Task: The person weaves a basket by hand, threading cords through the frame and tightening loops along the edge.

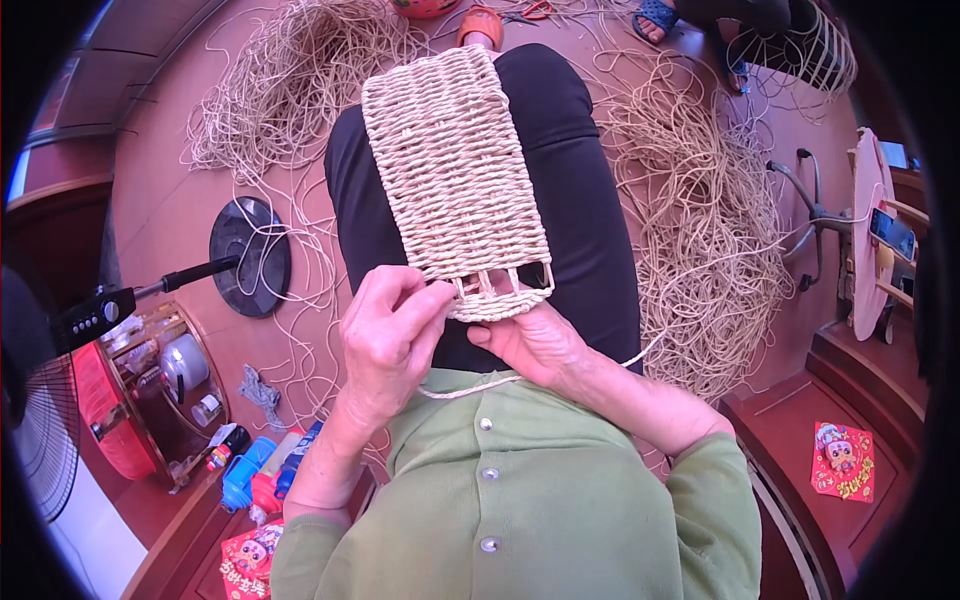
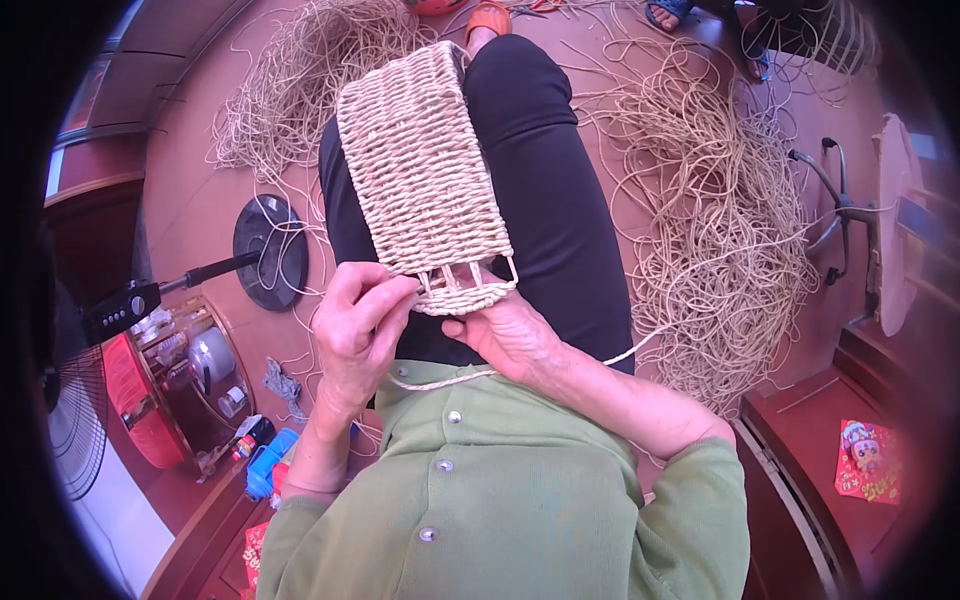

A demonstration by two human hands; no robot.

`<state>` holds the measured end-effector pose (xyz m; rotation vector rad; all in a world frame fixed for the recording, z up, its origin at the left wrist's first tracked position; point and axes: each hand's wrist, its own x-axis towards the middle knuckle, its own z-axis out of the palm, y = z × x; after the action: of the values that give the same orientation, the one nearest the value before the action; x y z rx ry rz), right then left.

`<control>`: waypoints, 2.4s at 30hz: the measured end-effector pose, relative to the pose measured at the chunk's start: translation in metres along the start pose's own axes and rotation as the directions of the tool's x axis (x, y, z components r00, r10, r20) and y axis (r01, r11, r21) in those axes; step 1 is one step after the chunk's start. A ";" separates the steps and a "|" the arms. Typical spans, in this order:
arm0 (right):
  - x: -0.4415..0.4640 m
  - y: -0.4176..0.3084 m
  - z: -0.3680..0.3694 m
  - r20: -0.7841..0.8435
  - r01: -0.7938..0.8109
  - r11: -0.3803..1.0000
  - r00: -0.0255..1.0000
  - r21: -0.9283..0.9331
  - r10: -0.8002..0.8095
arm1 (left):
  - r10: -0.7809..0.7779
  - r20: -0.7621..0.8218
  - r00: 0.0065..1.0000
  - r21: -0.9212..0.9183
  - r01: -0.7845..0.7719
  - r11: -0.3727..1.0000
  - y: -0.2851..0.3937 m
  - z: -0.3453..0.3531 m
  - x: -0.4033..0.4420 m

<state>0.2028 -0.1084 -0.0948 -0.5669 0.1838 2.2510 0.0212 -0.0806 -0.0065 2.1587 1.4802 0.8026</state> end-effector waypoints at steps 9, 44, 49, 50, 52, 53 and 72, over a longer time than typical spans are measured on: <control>0.005 -0.001 0.003 0.007 0.095 0.995 0.995 -0.027 -0.095 | 0.029 0.305 0.952 0.278 -0.118 0.953 0.020 -0.003 0.029; -0.014 -0.004 0.015 0.004 0.116 0.993 0.993 0.015 -0.116 | 0.015 0.338 0.941 0.308 -0.126 0.943 0.045 0.023 0.048; -0.012 -0.007 0.010 -0.027 0.165 0.982 0.986 0.096 -0.163 | 0.019 0.261 0.965 0.094 -0.045 0.994 0.043 0.027 0.053; -0.014 -0.008 0.010 -0.024 0.165 0.980 0.986 0.109 -0.163 | -0.040 0.188 0.981 -0.027 0.045 0.999 0.042 0.023 0.052; -0.015 -0.011 0.011 -0.013 0.167 0.976 0.986 0.143 -0.167 | -0.176 0.064 0.982 -0.275 0.187 0.943 0.037 0.013 0.049; -0.016 -0.010 0.009 -0.029 0.169 0.974 0.986 0.148 -0.167 | -0.240 0.025 0.970 -0.272 0.238 0.932 0.032 0.008 0.043; -0.021 -0.011 0.010 -0.045 0.169 0.877 0.985 0.451 -0.167 | -0.277 -0.180 0.944 -0.481 0.161 0.862 0.006 0.025 0.003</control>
<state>0.2193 -0.1119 -0.0755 -0.3198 0.6217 1.9450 0.0424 -0.0800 -0.0208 1.5495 1.4342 1.2259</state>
